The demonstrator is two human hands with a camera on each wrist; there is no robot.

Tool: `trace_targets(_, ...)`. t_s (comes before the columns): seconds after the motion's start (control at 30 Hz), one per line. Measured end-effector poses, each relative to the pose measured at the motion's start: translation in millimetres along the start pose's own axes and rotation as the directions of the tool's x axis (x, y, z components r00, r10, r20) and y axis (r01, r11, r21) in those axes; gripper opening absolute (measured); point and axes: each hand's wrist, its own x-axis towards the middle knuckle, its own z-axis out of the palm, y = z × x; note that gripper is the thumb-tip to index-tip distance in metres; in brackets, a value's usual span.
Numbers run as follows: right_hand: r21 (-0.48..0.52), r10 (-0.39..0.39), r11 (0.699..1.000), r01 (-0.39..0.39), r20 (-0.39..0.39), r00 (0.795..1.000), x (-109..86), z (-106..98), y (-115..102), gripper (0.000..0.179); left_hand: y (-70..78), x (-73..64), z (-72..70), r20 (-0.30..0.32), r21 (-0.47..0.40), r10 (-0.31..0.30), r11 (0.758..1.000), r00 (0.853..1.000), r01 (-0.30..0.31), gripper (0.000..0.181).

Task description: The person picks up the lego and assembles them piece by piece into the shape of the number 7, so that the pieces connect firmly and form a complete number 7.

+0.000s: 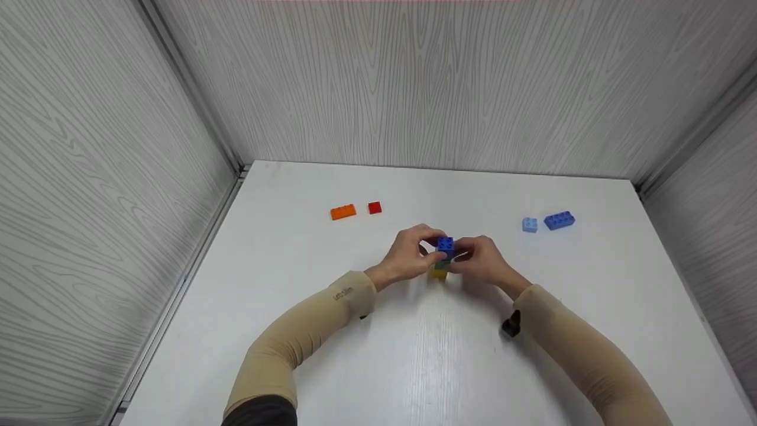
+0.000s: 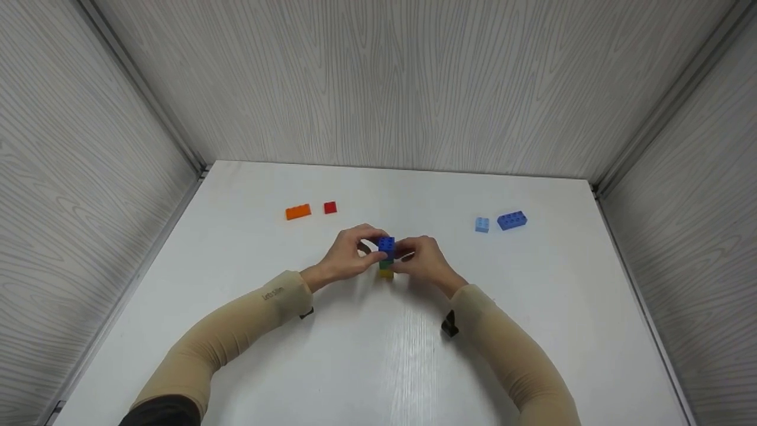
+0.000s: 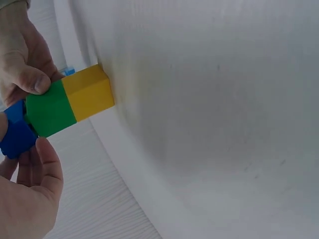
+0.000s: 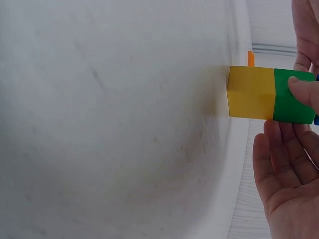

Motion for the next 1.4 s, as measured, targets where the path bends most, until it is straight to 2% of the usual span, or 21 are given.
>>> trace_targets(0.2, -0.038, 0.016, 0.999, -0.016, 0.011, 1.0, 0.3, -0.5, -1.0, 0.034, -2.6, -0.8, 0.0, 0.016, 0.099, 0.073, 0.992, 0.997, -0.075, 0.029)
trace_targets(0.3, -0.058, 0.023, 0.998, -0.021, 0.023, 0.999, -0.3, -0.4, -2.3, 0.033, -3.9, -2.8, 0.6, 0.027, 0.126, 0.088, 0.988, 0.996, -0.091, 0.03)
trace_targets(0.7, -0.089, 0.034, 0.996, -0.032, 0.025, 0.999, -2.8, -3.9, -0.6, 0.031, 0.2, -3.8, 7.6, 0.012, 0.134, 0.042, 0.99, 0.999, -0.043, 0.032)
trace_targets(0.87, -0.075, 0.008, 0.997, -0.007, 0.017, 1.0, -2.6, -3.5, 0.0, 0.03, -0.5, -4.4, 6.9, 0.001, 0.097, 0.03, 0.995, 1.0, -0.03, 0.032)
trace_targets(1.03, -0.057, 0.005, 0.998, -0.005, 0.009, 1.0, -2.1, -2.5, 0.2, 0.03, -0.3, -4.4, 2.3, 0.021, 0.074, 0.013, 0.997, 1.0, -0.014, 0.035)
trace_targets(1.2, -0.066, 0.032, 0.997, -0.031, 0.012, 0.999, -1.6, -1.7, -0.7, 0.029, -0.2, -6.0, -5.8, 0.037, 0.09, -0.01, 0.996, 0.999, 0.007, 0.036)
trace_targets(1.4, -0.061, 0.081, 0.995, -0.08, 0.022, 0.996, -1.5, -1.9, -1.8, 0.032, -7.4, -12.0, -18.9, 0.037, 0.109, -0.039, 0.993, 0.999, 0.034, 0.037)
